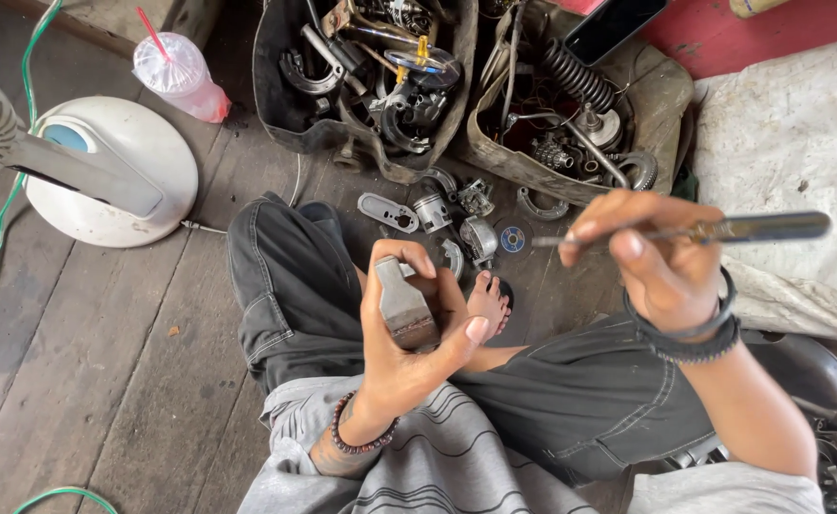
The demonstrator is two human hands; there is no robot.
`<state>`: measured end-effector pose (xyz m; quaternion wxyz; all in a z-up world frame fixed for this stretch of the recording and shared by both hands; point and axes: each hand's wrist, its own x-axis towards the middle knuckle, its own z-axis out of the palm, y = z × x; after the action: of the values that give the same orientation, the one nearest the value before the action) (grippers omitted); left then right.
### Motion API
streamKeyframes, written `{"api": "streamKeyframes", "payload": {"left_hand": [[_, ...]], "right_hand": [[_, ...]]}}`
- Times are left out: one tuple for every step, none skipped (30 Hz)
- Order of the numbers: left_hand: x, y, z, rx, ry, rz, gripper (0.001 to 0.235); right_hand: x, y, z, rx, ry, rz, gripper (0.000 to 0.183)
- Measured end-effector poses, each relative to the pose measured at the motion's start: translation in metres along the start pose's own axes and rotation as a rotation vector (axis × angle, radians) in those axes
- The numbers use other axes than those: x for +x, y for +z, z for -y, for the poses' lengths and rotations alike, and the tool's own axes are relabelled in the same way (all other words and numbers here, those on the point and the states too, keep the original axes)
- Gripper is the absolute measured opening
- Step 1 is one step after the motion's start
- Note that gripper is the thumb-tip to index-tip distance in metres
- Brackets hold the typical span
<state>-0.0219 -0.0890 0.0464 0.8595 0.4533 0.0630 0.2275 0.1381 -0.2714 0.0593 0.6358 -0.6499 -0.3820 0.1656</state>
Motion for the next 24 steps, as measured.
{"api": "streamKeyframes", "payload": {"left_hand": [[0.0,-0.004,-0.003,0.06,0.002,-0.008,0.04],[0.001,-0.008,-0.005,0.12,0.005,-0.017,0.04],[0.002,-0.011,-0.006,0.117,-0.002,-0.015,0.04],[0.004,-0.014,-0.006,0.129,0.027,-0.059,0.039],[0.005,-0.018,-0.006,0.14,0.054,-0.099,0.037],[0.005,-0.029,0.0,0.137,0.046,-0.092,0.037],[0.007,-0.039,0.007,0.061,0.092,-0.064,0.042],[0.009,-0.05,0.014,-0.016,0.137,-0.036,0.047],[0.01,-0.048,0.005,-0.021,0.133,-0.031,0.047],[0.012,-0.046,-0.004,0.039,0.089,-0.085,0.044],[0.012,-0.045,-0.012,0.103,0.045,-0.145,0.042],[0.014,-0.05,-0.016,0.101,0.042,-0.146,0.042],[0.017,-0.054,-0.019,0.116,0.046,-0.184,0.041],[0.02,-0.058,-0.022,0.132,0.05,-0.223,0.04],[0.022,-0.063,-0.024,0.133,0.044,-0.23,0.04],[0.023,-0.067,-0.025,0.118,0.069,-0.277,0.038],[0.024,-0.072,-0.027,0.101,0.091,-0.326,0.037],[0.026,-0.08,-0.025,0.101,0.081,-0.335,0.037],[0.028,-0.087,-0.023,0.113,0.101,-0.327,0.037],[0.029,-0.095,-0.021,0.126,0.121,-0.32,0.038],[0.031,-0.098,-0.02,0.124,0.11,-0.335,0.038],[0.032,-0.101,-0.019,0.12,0.099,-0.349,0.037],[0.035,-0.105,-0.017,0.116,0.094,-0.36,0.035],[0.037,-0.105,-0.016,0.113,0.089,-0.372,0.035]], "right_hand": [[0.002,-0.004,-0.01,0.01,0.047,-0.028,0.031],[0.004,-0.008,-0.019,0.02,0.093,-0.057,0.029],[0.013,-0.011,-0.03,0.018,0.098,-0.061,0.029],[0.023,-0.014,-0.04,-0.071,0.115,-0.031,0.025],[0.031,-0.018,-0.051,-0.161,0.131,-0.005,0.021],[0.035,-0.025,-0.08,-0.164,0.137,-0.014,0.021],[0.039,-0.033,-0.109,-0.16,0.197,-0.077,0.023],[0.043,-0.042,-0.138,-0.155,0.257,-0.14,0.025],[0.046,-0.045,-0.163,-0.16,0.259,-0.146,0.025],[0.048,-0.048,-0.189,-0.2,0.316,-0.156,0.025],[0.051,-0.049,-0.215,-0.237,0.373,-0.16,0.025],[0.05,-0.044,-0.241,-0.238,0.377,-0.16,0.025],[0.051,-0.037,-0.266,-0.17,0.394,-0.226,0.026],[0.051,-0.031,-0.293,-0.102,0.411,-0.292,0.027],[0.046,-0.022,-0.313,-0.1,0.42,-0.288,0.027],[0.041,-0.012,-0.334,-0.055,0.442,-0.371,0.03],[0.034,-0.003,-0.353,-0.013,0.468,-0.455,0.033],[0.024,0.008,-0.368,-0.013,0.481,-0.451,0.033],[0.016,0.018,-0.382,0.021,0.512,-0.529,0.035],[0.008,0.027,-0.396,0.055,0.542,-0.607,0.038],[0.003,0.033,-0.399,0.05,0.559,-0.599,0.038],[-0.002,0.038,-0.402,0.123,0.541,-0.629,0.038],[-0.003,0.042,-0.406,0.196,0.517,-0.66,0.04],[0.0,0.044,-0.404,0.191,0.527,-0.652,0.04]]}}
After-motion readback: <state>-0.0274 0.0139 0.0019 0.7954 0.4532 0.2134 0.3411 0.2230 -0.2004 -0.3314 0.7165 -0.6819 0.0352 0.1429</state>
